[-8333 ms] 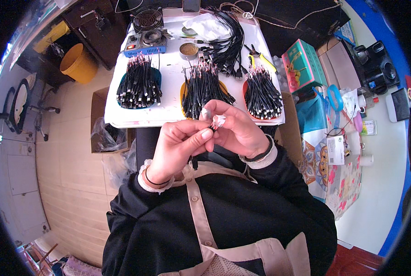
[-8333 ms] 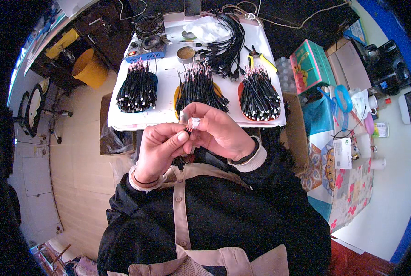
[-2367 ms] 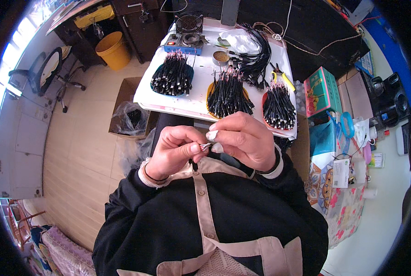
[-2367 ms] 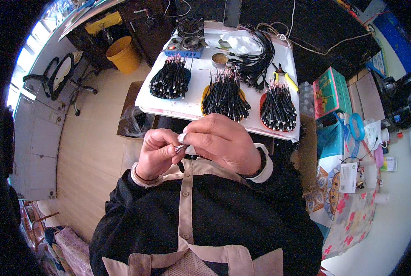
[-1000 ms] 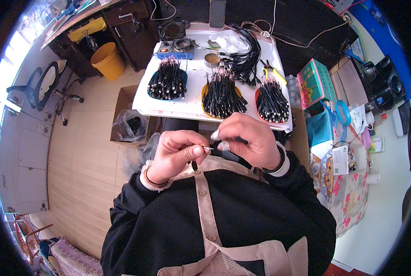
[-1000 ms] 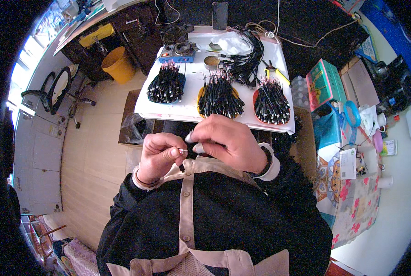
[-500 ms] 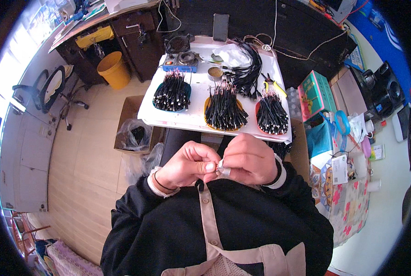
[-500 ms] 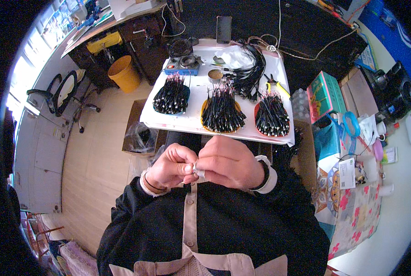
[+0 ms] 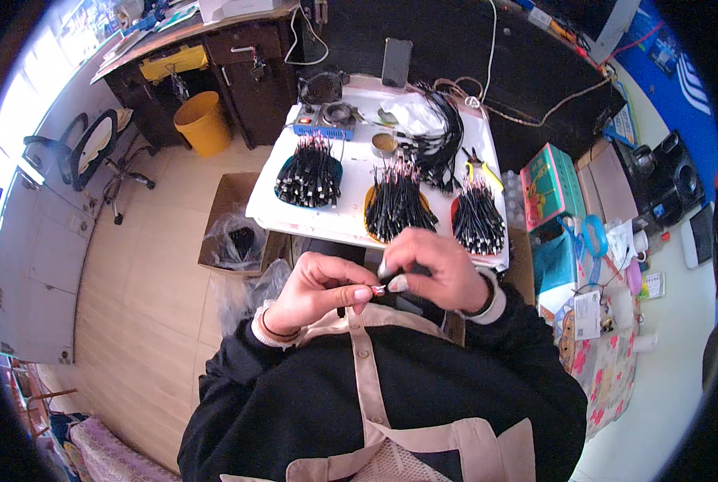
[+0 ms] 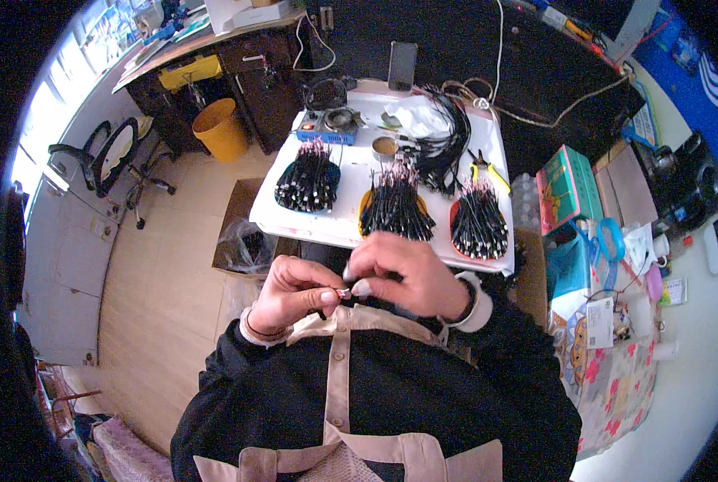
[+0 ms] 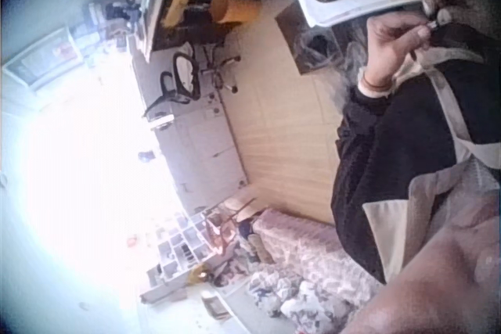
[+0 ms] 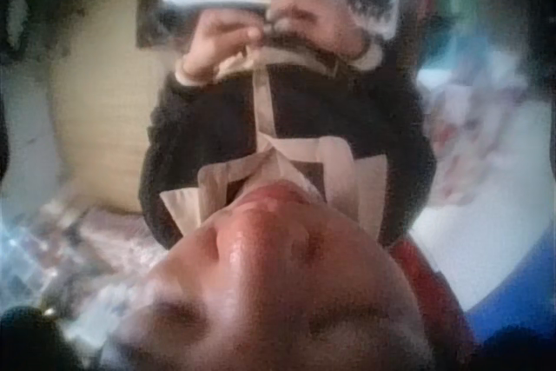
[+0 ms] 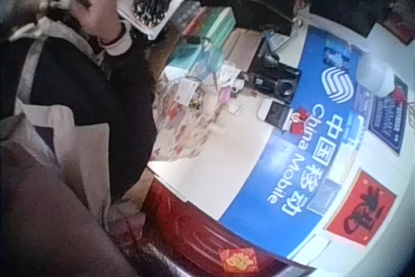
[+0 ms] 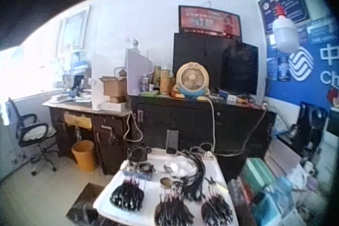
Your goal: The person sits at a workbench and repeatedly picks up black wires and small white connectors, then joins them by hand. The person places the finished units into a blue tray on the table. The person occasionally reaches for a small container on the table.
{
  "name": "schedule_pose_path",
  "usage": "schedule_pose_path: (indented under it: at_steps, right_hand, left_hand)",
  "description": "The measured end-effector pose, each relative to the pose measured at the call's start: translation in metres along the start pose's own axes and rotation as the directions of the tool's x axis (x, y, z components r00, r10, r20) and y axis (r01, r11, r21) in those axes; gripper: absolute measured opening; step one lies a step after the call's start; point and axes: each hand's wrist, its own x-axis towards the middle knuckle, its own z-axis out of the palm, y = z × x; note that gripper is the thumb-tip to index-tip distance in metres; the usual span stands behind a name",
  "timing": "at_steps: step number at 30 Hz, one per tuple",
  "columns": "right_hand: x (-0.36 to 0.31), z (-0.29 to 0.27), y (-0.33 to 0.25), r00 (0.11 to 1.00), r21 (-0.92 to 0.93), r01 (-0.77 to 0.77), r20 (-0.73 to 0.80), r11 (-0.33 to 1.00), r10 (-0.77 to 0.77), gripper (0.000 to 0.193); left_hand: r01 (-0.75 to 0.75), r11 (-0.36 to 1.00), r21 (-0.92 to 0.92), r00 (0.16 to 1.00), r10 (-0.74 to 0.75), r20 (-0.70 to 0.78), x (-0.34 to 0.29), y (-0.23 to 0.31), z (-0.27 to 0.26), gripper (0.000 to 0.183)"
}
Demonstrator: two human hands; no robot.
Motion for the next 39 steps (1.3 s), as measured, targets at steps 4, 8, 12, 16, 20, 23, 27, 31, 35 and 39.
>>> schedule_pose_path:
  at_steps: [4,8,12,16,20,23,27,31,35,39]
  right_hand:
    - [0.070,-0.053,0.041,0.998,-0.280,-0.054,-0.053,0.959,0.041,0.031]
    - [0.192,-0.095,0.131,0.994,-0.601,0.066,-0.026,0.797,-0.102,0.041]
    - [0.305,-0.104,0.229,0.999,-0.805,0.032,0.018,0.593,-0.029,0.056]
    - [0.377,-0.096,0.298,0.991,-0.939,0.064,0.099,0.338,0.087,0.062]
    - [0.416,-0.092,0.335,0.929,-0.927,0.051,0.180,0.371,0.323,0.054]
    - [0.430,-0.096,0.346,0.823,-0.886,-0.066,0.212,0.460,0.526,0.045]
    - [0.434,-0.105,0.351,0.833,-0.874,0.065,0.313,0.482,0.456,0.038]
    - [0.434,-0.108,0.353,0.841,-0.878,0.053,0.296,0.476,0.453,0.042]
    - [0.436,-0.105,0.355,0.849,-0.838,0.060,0.329,0.542,0.415,0.036]
    - [0.436,-0.102,0.362,0.883,-0.898,0.075,0.261,0.433,0.389,0.045]
  left_hand:
    - [-0.083,0.995,0.058,0.995,0.080,0.058,-0.009,0.007,-0.021,0.012]
    - [-0.212,0.966,0.150,0.964,0.180,0.197,-0.012,0.001,-0.036,0.014]
    - [-0.250,0.964,0.089,0.946,0.223,0.237,-0.014,-0.015,-0.050,0.017]
    - [-0.371,0.929,0.005,0.920,0.367,0.141,-0.020,-0.028,-0.076,0.019]
    - [-0.423,0.905,-0.037,0.904,0.424,0.052,-0.026,-0.037,-0.106,0.020]
    - [-0.403,0.911,-0.088,0.915,0.405,-0.005,-0.031,-0.043,-0.128,0.019]
    - [-0.389,0.918,0.078,0.913,0.396,-0.101,-0.038,-0.054,-0.157,0.017]
    - [-0.305,0.926,0.224,0.938,0.333,-0.097,-0.050,-0.059,-0.158,0.015]
    - [-0.232,0.940,0.248,0.960,0.262,-0.094,-0.063,-0.059,-0.140,0.016]
    - [-0.130,0.923,0.361,0.943,0.228,-0.242,-0.085,-0.083,-0.132,0.013]
